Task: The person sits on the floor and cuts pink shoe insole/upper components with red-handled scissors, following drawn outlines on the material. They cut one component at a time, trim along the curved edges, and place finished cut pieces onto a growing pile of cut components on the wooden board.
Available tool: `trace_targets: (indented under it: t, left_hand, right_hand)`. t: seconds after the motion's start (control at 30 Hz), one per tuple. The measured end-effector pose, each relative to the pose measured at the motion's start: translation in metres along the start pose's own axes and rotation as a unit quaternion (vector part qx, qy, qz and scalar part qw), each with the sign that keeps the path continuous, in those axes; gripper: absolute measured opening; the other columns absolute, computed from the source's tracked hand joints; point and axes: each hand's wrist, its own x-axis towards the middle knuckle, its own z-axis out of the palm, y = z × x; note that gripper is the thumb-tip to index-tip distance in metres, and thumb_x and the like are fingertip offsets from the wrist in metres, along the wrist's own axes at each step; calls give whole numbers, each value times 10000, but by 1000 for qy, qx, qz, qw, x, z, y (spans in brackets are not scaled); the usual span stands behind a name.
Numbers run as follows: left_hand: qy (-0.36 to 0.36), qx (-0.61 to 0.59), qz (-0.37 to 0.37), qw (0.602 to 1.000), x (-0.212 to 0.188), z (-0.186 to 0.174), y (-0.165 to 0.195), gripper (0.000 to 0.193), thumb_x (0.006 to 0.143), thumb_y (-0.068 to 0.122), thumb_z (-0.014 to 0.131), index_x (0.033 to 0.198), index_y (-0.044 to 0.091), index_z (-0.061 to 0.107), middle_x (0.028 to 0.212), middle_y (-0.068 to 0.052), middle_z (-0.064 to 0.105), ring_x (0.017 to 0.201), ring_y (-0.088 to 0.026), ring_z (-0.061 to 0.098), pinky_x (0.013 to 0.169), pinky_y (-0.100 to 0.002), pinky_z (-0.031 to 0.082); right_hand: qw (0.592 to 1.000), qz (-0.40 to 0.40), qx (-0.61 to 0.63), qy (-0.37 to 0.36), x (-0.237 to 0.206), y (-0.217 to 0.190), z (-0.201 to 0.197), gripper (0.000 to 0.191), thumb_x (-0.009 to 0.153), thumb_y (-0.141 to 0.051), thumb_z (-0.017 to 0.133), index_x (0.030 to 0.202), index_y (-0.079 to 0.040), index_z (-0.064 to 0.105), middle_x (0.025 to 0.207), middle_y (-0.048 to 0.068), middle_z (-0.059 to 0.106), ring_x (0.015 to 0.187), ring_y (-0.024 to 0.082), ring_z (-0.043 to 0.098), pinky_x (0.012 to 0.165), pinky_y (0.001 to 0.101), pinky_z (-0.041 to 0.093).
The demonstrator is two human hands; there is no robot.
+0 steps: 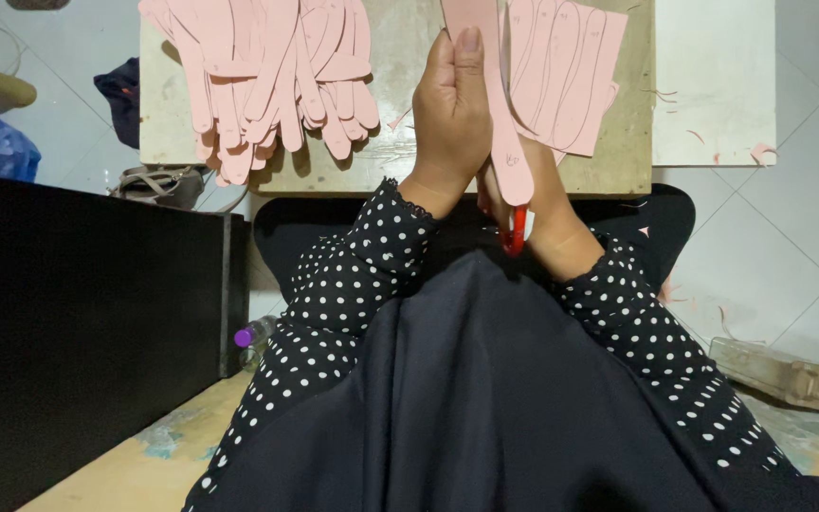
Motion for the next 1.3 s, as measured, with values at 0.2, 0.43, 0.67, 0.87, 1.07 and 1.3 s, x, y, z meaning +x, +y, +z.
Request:
trace_targets:
  t: [0.2, 0.43, 0.67, 0.87, 1.07, 1.3]
  left_hand:
    - [8, 5, -14, 1000, -1, 8, -14, 347, 1151, 325, 417, 1119, 40, 612, 922, -59, 709, 853, -116, 650, 797, -279, 547]
    - [-25, -97, -23, 995, 16, -6, -18, 385, 1136, 341, 467, 1225, -1, 620, 1086, -72, 716, 1003, -109, 648, 919, -280, 534]
    - [-8, 1, 25, 1000, 7, -3, -18, 397, 1151, 375, 438, 1232, 21, 600, 1074, -64, 727, 997, -103, 685, 915, -261, 542]
    - [7, 7, 38, 999, 5, 2, -22, 373, 1159, 350, 433, 1236, 18, 586, 1049, -68, 723, 956, -129, 682, 876, -275, 542]
    - [-20, 39, 8, 999, 10, -1, -28, 358, 1141, 338, 444, 1173, 19, 603, 910, -67, 721, 824, -131, 673, 777, -276, 550]
    - [0, 28, 20, 999, 9, 4, -38, 356, 1143, 342, 444, 1169, 22, 600, 957, -73, 729, 868, -134, 681, 808, -283, 551]
  right_hand:
    - [991, -48, -126, 1, 2, 14, -6, 175, 952, -54, 568, 796, 23, 581, 590, 67, 615, 507, 136, 619, 454, 273, 466]
    - [988, -18, -149, -25, 5, -1, -11, 205, 985, -111, 560, 838, 23, 608, 583, 80, 606, 467, 151, 602, 452, 289, 480]
    - [980, -73, -175, -56, 6, -9, -11, 181, 941, -112, 527, 975, 18, 649, 681, 65, 659, 582, 160, 656, 560, 287, 526]
    - [988, 3, -149, -43, 6, -10, -13, 196, 963, -143, 519, 964, 16, 633, 640, 86, 634, 542, 184, 621, 516, 310, 496]
    - [984, -25, -139, -111, 6, -13, -23, 143, 935, -109, 565, 925, 23, 620, 657, 80, 647, 557, 164, 634, 532, 293, 519]
    - [989, 10, -132, -66, 11, 0, -18, 184, 966, -141, 502, 916, 17, 582, 619, 70, 613, 496, 157, 615, 477, 295, 503]
